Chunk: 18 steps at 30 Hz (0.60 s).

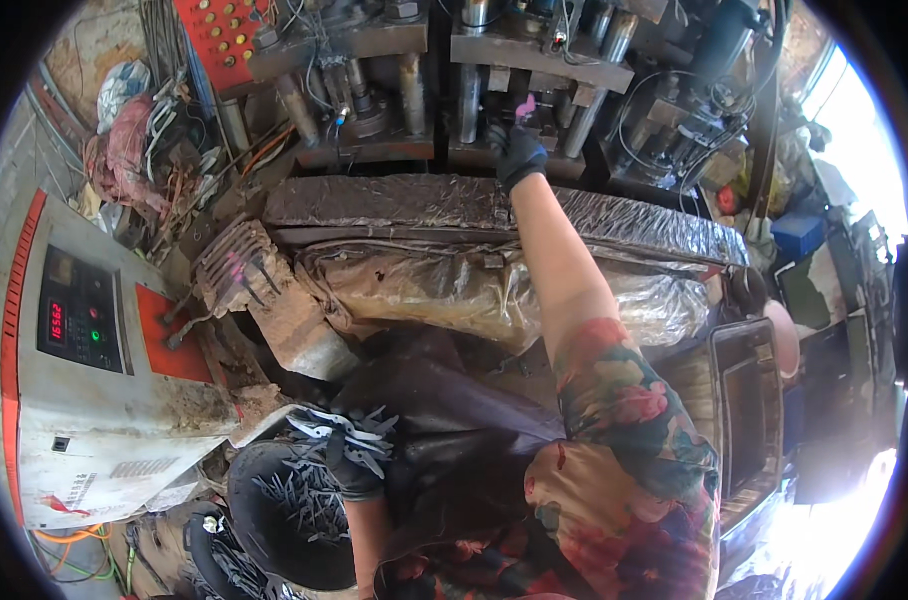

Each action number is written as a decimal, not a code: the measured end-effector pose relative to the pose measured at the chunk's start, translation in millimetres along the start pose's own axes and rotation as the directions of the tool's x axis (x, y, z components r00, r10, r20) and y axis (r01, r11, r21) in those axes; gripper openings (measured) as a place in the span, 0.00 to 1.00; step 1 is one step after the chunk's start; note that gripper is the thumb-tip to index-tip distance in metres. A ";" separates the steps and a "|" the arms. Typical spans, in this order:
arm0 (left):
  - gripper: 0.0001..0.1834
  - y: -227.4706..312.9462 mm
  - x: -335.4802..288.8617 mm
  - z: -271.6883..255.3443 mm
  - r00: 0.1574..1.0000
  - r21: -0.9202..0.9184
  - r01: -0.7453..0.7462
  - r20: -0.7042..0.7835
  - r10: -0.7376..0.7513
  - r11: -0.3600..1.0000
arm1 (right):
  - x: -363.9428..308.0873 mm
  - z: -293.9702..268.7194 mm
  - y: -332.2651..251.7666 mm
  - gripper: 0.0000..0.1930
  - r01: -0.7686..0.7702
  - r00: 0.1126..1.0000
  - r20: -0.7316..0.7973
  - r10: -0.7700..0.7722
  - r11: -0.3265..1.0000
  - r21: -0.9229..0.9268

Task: The person repeatedly takes heated metal pieces from a heating unit and places them into an industrial press machine by hand.

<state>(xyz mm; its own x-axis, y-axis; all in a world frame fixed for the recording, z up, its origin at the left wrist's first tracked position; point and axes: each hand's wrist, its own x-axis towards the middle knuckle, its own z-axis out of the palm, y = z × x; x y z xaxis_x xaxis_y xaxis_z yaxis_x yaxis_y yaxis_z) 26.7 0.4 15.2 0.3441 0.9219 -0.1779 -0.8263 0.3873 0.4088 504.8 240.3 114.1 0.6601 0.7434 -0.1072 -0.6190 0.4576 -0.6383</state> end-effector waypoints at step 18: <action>0.16 3.2 -3.1 2.4 1.000 0.006 0.004 0.014 -0.004 1.000 | -140.3 -112.4 -67.3 0.17 0.599 0.733 0.625 -0.269 -0.182 -0.780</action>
<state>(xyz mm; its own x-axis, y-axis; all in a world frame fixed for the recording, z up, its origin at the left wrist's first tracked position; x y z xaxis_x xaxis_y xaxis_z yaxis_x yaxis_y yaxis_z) 24.0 -1.2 19.3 0.3536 0.9205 -0.1664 -0.8222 0.3907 0.4140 501.7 50.4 86.5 0.3846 0.7264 0.5696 0.8395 -0.0187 -0.5431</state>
